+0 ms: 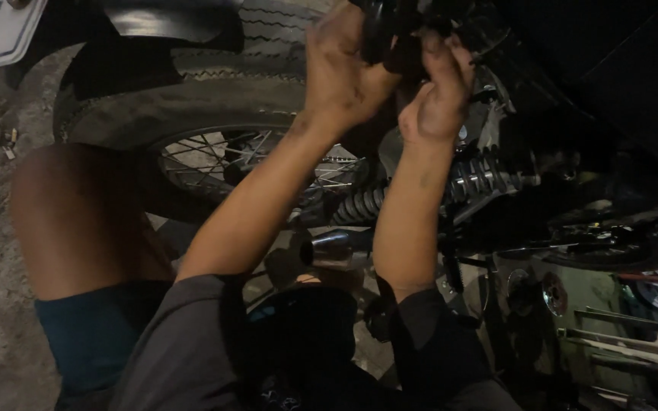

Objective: Repairing motorcycle wiring and installing a component using electrical tape

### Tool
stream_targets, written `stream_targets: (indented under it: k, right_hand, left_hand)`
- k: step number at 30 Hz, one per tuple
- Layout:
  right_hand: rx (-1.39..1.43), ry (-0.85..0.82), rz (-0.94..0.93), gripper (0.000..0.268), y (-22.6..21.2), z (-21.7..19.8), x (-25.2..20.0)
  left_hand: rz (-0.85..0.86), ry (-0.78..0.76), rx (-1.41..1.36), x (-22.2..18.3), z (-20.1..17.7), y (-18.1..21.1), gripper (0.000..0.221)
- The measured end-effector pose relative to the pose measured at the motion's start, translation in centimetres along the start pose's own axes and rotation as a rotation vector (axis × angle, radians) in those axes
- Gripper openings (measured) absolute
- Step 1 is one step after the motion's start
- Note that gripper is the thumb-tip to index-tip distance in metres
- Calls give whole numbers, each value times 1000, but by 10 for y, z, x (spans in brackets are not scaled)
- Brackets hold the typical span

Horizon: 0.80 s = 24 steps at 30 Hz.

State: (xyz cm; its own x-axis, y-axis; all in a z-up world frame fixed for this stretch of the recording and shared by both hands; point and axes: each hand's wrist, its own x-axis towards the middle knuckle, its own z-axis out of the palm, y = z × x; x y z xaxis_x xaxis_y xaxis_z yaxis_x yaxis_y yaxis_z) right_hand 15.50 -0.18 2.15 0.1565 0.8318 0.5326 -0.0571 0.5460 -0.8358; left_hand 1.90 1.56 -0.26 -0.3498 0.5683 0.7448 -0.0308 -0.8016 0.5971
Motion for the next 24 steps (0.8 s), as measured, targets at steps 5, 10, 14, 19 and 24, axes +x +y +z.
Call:
stream_targets:
  k: [5, 10, 14, 19, 24]
  right_hand:
    - [-190, -19, -266, 16, -5, 9, -27]
    - [-688, 171, -549, 18, -18, 29, -56]
    - [-901, 142, -670, 17, -29, 33, -46]
    - [-1089, 168, -686, 12, -41, 49, -45]
    - [-1147, 164, -599, 16, -51, 69, -45]
  left_hand:
    - [22, 21, 1, -6, 2, 1, 48]
    - [132, 89, 4, -16, 8, -9, 27]
    - [234, 112, -47, -10, 7, -10, 28]
    - [224, 68, -34, -12, 4, -15, 29]
    - [261, 41, -75, -11, 1, -22, 25]
